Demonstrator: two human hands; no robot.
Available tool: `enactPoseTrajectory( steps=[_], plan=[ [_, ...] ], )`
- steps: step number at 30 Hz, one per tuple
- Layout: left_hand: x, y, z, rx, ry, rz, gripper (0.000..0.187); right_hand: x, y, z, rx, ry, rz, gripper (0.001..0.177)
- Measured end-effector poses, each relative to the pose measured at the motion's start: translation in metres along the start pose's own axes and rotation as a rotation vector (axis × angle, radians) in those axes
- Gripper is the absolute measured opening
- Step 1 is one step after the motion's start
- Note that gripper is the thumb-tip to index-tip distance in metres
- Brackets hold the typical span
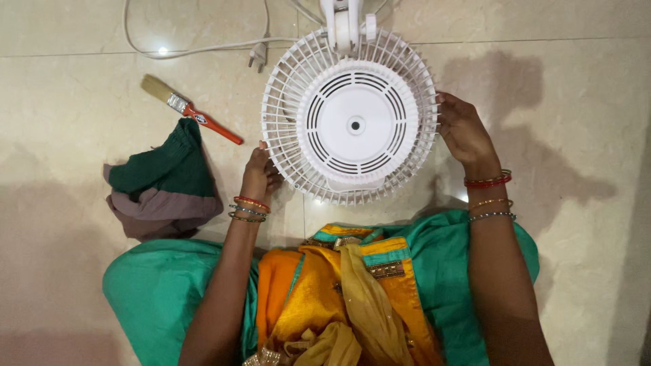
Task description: The person disassembles a white electric fan by removing the front grille and inner components, then reassembles it by placing the parts back in order and securing the grille.
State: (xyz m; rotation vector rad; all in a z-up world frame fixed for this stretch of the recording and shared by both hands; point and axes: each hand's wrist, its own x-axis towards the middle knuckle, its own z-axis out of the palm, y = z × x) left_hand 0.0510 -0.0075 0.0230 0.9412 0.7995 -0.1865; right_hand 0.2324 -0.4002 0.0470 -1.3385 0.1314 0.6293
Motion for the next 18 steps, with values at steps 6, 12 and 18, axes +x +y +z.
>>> enactPoseTrajectory(
  steps=[6, 12, 18],
  plan=[
    [0.006, 0.015, 0.003, 0.073, 0.098, 0.055, 0.025, -0.024, -0.018, -0.009, -0.273, -0.078, 0.102, 0.031],
    [0.025, 0.016, -0.01, 0.201, 0.183, 0.229, 0.027, -0.024, -0.027, -0.009, -0.394, -0.148, 0.08, 0.051],
    [0.024, 0.013, -0.012, 0.368, 0.234, 0.315, 0.04, -0.017, -0.043, 0.019, 0.054, -0.059, 0.03, 0.044]
  ],
)
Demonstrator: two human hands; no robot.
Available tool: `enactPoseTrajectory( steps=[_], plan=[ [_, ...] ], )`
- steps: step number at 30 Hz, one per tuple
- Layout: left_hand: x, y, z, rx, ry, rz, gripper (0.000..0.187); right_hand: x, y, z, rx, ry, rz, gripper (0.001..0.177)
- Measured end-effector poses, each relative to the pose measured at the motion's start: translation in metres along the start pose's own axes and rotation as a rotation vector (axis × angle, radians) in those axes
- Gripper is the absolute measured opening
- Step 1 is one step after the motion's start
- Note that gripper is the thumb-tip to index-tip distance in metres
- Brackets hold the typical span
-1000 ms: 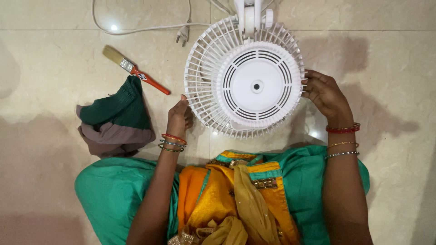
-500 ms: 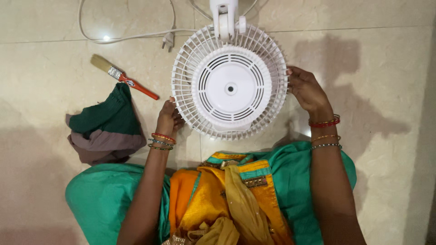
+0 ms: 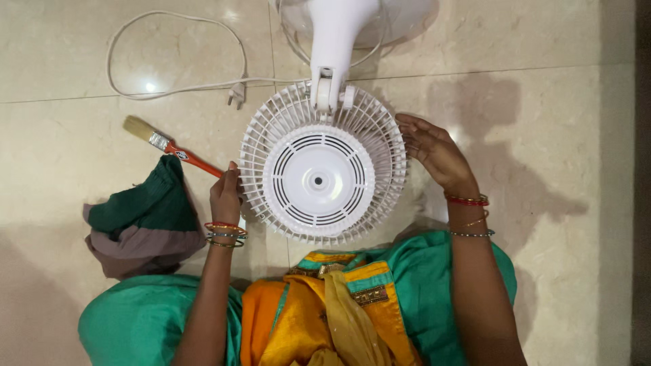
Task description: The person disassembles a white electric fan by removing the front grille and inner components, then reassembles it by placing the parts back in order and securing the grille.
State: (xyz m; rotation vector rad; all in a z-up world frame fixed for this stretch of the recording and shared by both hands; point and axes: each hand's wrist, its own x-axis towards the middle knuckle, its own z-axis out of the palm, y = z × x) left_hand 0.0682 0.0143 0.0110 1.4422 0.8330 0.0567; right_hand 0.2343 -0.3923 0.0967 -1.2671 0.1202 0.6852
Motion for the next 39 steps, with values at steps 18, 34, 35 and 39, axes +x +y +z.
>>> enactPoseTrajectory(
  steps=[18, 34, 35, 39],
  plan=[
    [0.051, 0.029, 0.007, 0.021, -0.203, -0.024, 0.029, 0.018, 0.028, 0.02, -0.014, 0.39, 0.211, 0.041],
    [0.117, 0.12, 0.088, 0.602, -0.747, 0.237, 0.078, 0.076, -0.048, 0.089, -0.407, -0.072, 0.078, 0.042],
    [0.12, 0.118, 0.091, 0.639, -0.785, 0.24, 0.078, 0.082, -0.046, 0.084, -0.409, -0.093, 0.088, 0.041],
    [0.126, 0.116, 0.093, 0.558, -0.809, 0.175, 0.07, 0.096, -0.028, 0.066, -0.415, -0.126, 0.113, 0.039]
  ],
)
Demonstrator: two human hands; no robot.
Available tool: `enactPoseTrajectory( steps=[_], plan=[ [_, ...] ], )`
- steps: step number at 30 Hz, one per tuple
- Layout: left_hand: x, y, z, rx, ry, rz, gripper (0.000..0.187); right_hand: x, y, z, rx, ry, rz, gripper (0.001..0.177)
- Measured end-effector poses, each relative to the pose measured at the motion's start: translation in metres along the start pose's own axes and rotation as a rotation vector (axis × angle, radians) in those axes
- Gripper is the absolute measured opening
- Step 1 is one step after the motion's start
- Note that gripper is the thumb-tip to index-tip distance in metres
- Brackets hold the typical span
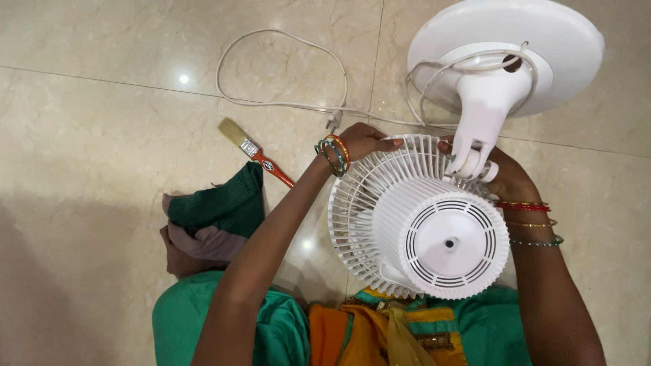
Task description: The person disassembles a white electric fan by removing the front grille and inner components, then reassembles it by placing the parts back in order and securing the grille.
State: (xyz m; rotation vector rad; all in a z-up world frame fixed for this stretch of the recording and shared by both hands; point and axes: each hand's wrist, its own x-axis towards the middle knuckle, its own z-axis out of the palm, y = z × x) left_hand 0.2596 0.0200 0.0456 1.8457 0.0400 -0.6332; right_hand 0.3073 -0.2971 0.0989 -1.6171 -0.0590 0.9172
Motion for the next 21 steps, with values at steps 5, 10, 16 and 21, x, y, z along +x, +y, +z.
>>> enactPoseTrajectory(
  steps=[5, 10, 16, 21],
  plan=[
    [-0.013, 0.006, 0.002, -0.176, 0.03, 0.019, 0.063, 0.012, 0.018, -0.008, 0.012, 0.005, -0.001, 0.038],
    [-0.02, 0.011, -0.004, -0.124, 0.039, -0.051, 0.07, 0.014, 0.01, -0.013, -0.396, -0.096, -0.116, 0.037],
    [-0.015, 0.0, -0.01, -0.191, -0.041, -0.105, 0.072, 0.018, -0.011, 0.006, -0.084, -0.214, -0.104, 0.038],
    [0.007, -0.033, -0.005, -0.256, 0.059, 0.066, 0.04, 0.017, -0.021, 0.023, 0.19, -0.29, -0.128, 0.04]
  ],
)
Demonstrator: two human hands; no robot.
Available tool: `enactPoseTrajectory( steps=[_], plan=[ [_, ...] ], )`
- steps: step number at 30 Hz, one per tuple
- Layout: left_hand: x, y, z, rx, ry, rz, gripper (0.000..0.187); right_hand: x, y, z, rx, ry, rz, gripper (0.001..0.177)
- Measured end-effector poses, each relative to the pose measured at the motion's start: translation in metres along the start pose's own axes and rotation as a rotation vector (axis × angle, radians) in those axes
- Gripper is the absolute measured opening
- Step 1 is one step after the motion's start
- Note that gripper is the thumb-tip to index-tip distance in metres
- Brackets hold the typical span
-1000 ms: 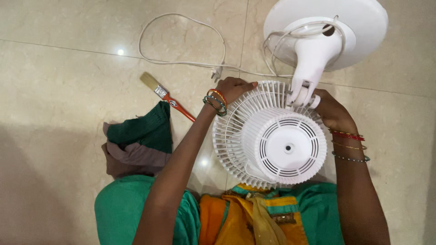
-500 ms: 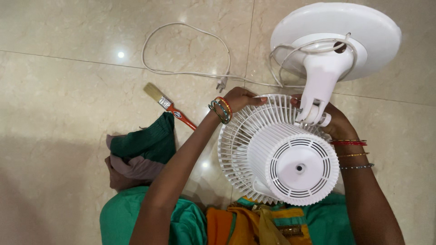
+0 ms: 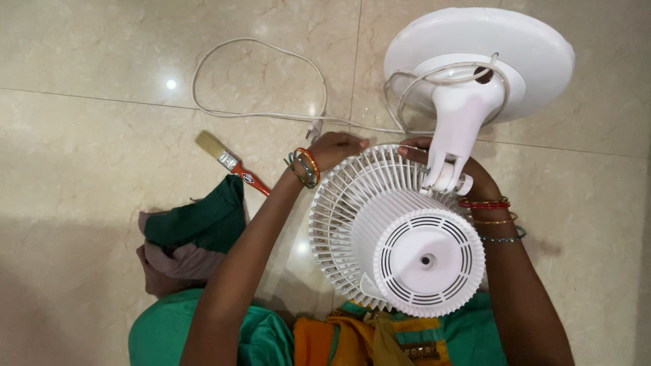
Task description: The person disassembles a white electric fan by removing the front grille and inner components, then reassembles it by placing the parts back in order and securing the grille.
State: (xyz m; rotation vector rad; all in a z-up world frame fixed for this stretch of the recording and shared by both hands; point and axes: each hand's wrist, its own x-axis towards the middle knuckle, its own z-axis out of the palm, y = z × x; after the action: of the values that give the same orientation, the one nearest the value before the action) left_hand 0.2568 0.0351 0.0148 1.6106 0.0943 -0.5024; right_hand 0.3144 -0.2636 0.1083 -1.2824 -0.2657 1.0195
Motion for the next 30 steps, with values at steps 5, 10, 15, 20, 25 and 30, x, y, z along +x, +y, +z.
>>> enactPoseTrajectory(
  steps=[5, 10, 15, 20, 25, 30],
  plan=[
    [0.008, -0.02, -0.016, -0.148, 0.142, -0.033, 0.039, 0.0, -0.002, 0.016, -0.508, 0.194, 0.026, 0.037],
    [-0.003, 0.005, -0.013, -0.413, 0.16, 0.041, 0.037, -0.006, 0.006, 0.017, -0.281, 0.17, -0.058, 0.039],
    [-0.018, 0.043, 0.005, -0.37, 0.266, -0.009, 0.015, -0.003, 0.016, 0.01, -0.3, 0.273, -0.013, 0.034],
    [-0.029, 0.06, 0.007, -0.126, 0.329, 0.042, 0.024, -0.001, 0.019, 0.012, -0.194, 0.3, 0.033, 0.028],
    [-0.035, 0.062, 0.006, -0.014, 0.225, 0.087, 0.021, -0.007, 0.033, 0.008, -0.349, 0.289, -0.045, 0.028],
    [-0.043, 0.07, 0.008, -0.112, 0.256, 0.155, 0.013, -0.01, 0.04, -0.004, 0.095, 0.143, -0.07, 0.034]
  ],
)
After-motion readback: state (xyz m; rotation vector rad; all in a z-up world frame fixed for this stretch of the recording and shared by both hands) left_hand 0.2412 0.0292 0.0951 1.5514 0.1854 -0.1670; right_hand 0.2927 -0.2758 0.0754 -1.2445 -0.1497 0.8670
